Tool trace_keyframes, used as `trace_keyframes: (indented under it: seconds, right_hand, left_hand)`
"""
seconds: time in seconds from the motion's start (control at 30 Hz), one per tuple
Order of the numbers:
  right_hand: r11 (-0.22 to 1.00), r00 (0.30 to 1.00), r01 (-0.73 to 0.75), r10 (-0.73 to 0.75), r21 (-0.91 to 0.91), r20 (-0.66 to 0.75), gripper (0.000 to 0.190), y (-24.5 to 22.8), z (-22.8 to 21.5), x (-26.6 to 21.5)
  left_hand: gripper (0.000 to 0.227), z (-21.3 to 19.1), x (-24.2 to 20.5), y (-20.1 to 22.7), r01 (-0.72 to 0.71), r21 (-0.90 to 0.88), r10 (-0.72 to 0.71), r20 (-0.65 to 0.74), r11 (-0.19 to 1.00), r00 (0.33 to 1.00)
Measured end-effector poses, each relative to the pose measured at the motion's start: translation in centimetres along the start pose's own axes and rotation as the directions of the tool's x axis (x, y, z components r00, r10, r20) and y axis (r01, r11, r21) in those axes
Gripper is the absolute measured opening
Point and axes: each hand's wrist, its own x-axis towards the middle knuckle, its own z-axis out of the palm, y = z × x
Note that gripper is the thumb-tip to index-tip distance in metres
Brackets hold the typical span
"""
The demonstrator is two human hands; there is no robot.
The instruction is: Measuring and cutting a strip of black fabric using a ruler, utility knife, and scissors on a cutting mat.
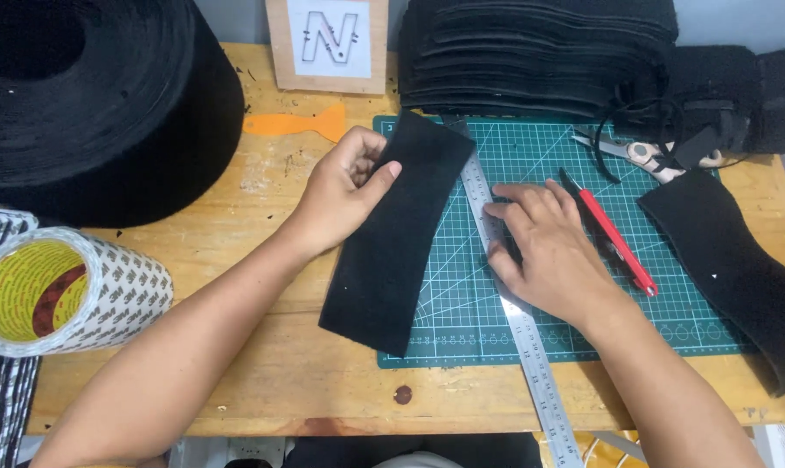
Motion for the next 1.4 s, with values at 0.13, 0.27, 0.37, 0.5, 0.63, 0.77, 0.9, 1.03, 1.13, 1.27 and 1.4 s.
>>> trace_keyframes:
  seconds: [0.13, 0.27, 0.37, 0.5, 0.63, 0.77, 0.9, 1.03, 1.13, 1.27, 1.4]
  right_hand:
    - [0.999, 0.996, 0.006, -0.003, 0.032, -0.085, 0.042, -0.6, -0.5, 0.2]
    - [0.764, 0.973, 0.034, 0.121, 0.644, -0.195, 0.053, -0.4, 0.2, 0.3]
    - [0.514, 0.977, 0.004, 0.180, 0.858, -0.112, 0.051, -0.7, -0.4, 1.3]
    - [0.515, 0.974, 0.015, 0.186, 0.857, -0.129, 0.016, 0.3, 0.7, 2.4]
    - [0.448, 0.955, 0.007, 0.262, 0.894, -0.139, 0.013, 0.8, 3.7, 3.2]
    - [0.482, 0.936, 0.007, 0.304, 0.876, -0.175, 0.011, -0.4, 3.4, 2.6]
    - [0.511, 0.938, 0.010, 0.294, 0.860, -0.185, 0.012, 0.4, 4.5, 2.3]
    - [0.585, 0.947, 0.017, 0.250, 0.811, -0.200, 0.012, -0.3, 3.7, 1.8]
    - [0.619, 0.945, 0.040, 0.231, 0.784, -0.230, 0.014, -1.0, 3.0, 1.8]
    - [0.651, 0.964, 0.079, 0.144, 0.754, -0.225, 0.025, -1.3, 2.4, 1.7]
    - [0.752, 0.994, 0.009, 0.066, 0.659, -0.088, 0.027, -1.0, 2.2, 1.3]
  left_hand:
    - [0.013, -0.3, 0.1, 1.8, -0.002, -0.157, 0.006, 0.027, 0.988, 1.000]
    - [0.016, 0.7, -0.5, 2.8, -0.001, -0.342, 0.001, 0.001, 0.940, 1.000]
    - [0.018, 0.8, -0.8, 2.7, -0.015, -0.376, 0.011, -0.012, 0.926, 1.000]
    - [0.018, 1.2, -0.6, 1.8, 0.025, -0.370, -0.017, 0.025, 0.929, 1.000]
    - [0.021, 1.3, -0.5, 0.8, 0.007, -0.372, 0.001, 0.020, 0.928, 1.000]
    - [0.019, 1.6, -0.3, 0.3, 0.010, -0.333, 0.007, 0.052, 0.943, 0.999]
    - [0.020, 1.6, -0.4, 0.1, -0.037, -0.296, 0.053, 0.045, 0.954, 0.998]
    - [0.020, 1.6, -0.1, -0.2, -0.063, -0.291, 0.068, 0.008, 0.955, 0.998]
    - [0.022, 1.4, -0.1, 0.0, -0.090, -0.277, 0.089, -0.016, 0.957, 0.996]
    - [0.017, 1.4, -0.2, -0.8, -0.111, -0.244, 0.104, -0.043, 0.964, 0.994]
    - [0.010, 0.9, -0.3, 1.6, -0.097, -0.171, 0.088, -0.062, 0.980, 0.994]
